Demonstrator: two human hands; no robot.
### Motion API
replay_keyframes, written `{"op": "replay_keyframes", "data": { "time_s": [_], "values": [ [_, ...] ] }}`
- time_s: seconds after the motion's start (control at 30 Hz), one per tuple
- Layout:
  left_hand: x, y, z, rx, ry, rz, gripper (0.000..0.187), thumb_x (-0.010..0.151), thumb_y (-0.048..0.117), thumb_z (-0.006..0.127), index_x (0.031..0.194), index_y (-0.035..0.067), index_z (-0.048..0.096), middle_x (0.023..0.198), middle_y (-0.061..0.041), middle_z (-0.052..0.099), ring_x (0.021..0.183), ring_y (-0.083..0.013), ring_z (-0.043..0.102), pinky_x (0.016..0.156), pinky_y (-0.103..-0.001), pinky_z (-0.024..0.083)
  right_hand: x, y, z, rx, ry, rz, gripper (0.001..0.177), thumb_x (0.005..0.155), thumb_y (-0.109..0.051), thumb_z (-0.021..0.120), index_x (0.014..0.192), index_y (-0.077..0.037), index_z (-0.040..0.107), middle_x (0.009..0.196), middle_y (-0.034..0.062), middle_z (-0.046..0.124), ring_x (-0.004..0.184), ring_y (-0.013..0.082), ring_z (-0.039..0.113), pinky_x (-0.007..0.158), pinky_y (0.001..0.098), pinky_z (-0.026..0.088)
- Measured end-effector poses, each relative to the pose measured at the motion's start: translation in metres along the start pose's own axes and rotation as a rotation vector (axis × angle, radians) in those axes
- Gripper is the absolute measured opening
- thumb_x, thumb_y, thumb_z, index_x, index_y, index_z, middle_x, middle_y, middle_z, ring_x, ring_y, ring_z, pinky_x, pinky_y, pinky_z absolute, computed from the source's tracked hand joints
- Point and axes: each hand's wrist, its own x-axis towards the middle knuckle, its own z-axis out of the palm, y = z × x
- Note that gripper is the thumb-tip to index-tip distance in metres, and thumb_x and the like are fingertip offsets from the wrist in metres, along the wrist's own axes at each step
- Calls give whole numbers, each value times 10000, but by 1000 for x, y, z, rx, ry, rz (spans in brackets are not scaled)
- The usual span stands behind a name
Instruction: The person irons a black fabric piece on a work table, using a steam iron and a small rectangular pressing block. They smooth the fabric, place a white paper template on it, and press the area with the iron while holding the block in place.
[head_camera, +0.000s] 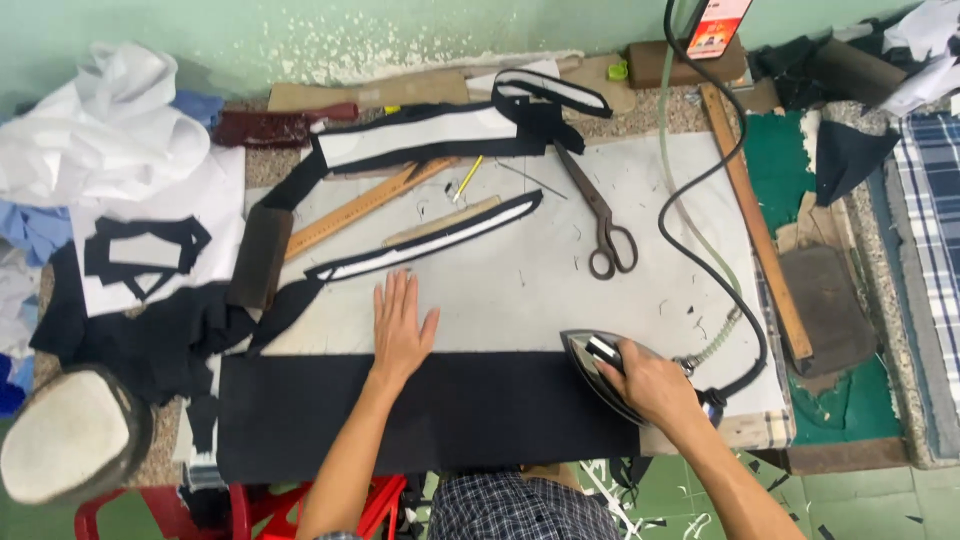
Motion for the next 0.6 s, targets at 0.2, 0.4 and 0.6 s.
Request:
{"op": "replay_keyframes", "data": {
  "time_s": [0.2, 0.4, 0.6],
  "values": [
    [224, 2, 35, 55, 87, 343, 381, 1082, 232, 520, 1404, 35, 574, 1483, -163, 563, 1407, -370, 485, 1176, -514, 370, 25, 26, 50, 59, 77, 4, 504, 979, -596, 452, 1231, -162, 495, 644, 45, 685, 522, 298, 645, 515, 437, 555],
    [363, 18, 124, 427, -82, 519, 571, 882, 54, 758, 1421, 66, 569, 1636, -191, 335, 1545, -362, 214, 1242, -589, 202, 30, 46, 84, 2, 93, 36, 714, 841, -843, 443, 1128, -191, 492, 543, 8, 617, 455, 299, 584, 477, 433, 518],
    [381, 7, 134, 297, -194, 623, 49, 857, 101, 737, 845, 102, 784, 1468, -209, 588, 1533, -379, 294, 1273, -595, 56, 28, 40, 79, 39, 67, 66, 639, 852, -820, 448, 1099, -237, 534, 604, -45, 665, 504, 254, 642, 484, 416, 529]
  ]
}}
